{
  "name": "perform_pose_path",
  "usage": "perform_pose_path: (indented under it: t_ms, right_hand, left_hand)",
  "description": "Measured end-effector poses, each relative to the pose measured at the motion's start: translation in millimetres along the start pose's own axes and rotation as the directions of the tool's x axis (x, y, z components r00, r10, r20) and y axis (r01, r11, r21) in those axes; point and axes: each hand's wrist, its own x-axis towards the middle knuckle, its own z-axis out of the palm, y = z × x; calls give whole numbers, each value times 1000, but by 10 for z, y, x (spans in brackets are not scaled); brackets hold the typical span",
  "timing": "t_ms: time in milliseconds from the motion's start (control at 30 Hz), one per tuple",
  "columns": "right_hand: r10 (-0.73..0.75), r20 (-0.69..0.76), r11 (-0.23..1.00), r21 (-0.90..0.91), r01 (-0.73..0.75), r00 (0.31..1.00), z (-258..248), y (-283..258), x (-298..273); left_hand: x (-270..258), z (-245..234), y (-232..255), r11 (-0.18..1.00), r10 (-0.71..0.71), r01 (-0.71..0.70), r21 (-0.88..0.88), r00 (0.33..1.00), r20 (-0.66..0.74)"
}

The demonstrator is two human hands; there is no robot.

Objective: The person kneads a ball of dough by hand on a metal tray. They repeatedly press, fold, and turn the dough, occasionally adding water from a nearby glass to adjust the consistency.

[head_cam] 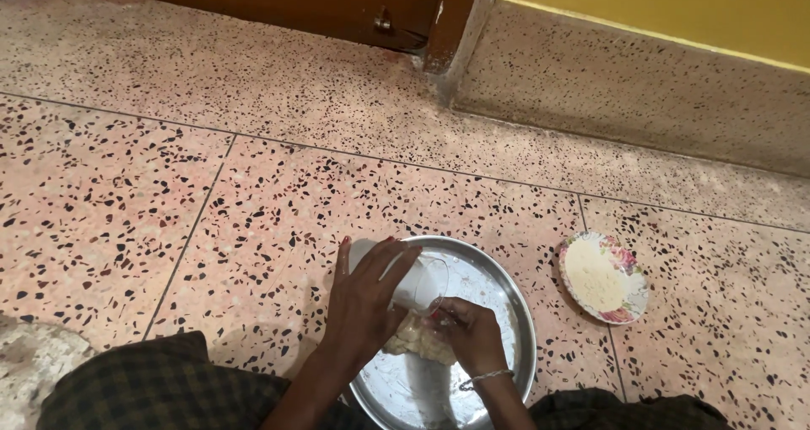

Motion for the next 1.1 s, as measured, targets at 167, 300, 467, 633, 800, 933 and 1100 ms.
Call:
perform_pose_path:
  t_ms: [167, 300, 467, 633, 800, 933, 1100]
  right_hand:
    - [82, -8, 988, 130, -80, 997, -81, 228, 124]
    - [217, 2, 930, 303, -207, 976, -124, 251, 143]
    - [291, 40, 867, 410, -281, 956, -105, 196, 155]
    - [308, 75, 865, 392, -312, 949, -47, -20, 27]
    - [-137, 132, 838, -513, 186, 982, 26, -234, -262]
    - [-402, 236, 592, -670, 448, 885, 97, -258, -379]
    - [-445, 301, 509, -690, 515, 843, 109, -170, -412]
  left_hand:
    - [-20, 23, -6, 999, 34, -35, 14, 994, 99]
    - [-8, 70, -9, 991, 74, -84, 104, 992, 98]
    - [-10, 63, 3, 998, 34, -39, 46, 994, 104]
    - [19, 23, 48, 991, -92, 93, -101, 996, 10]
    - [172, 79, 5, 960, -206, 192, -206, 977, -49]
    - [407, 261, -74, 950, -217, 177, -256, 966, -139]
    - [796, 674, -72, 916, -292, 207, -344, 932, -215]
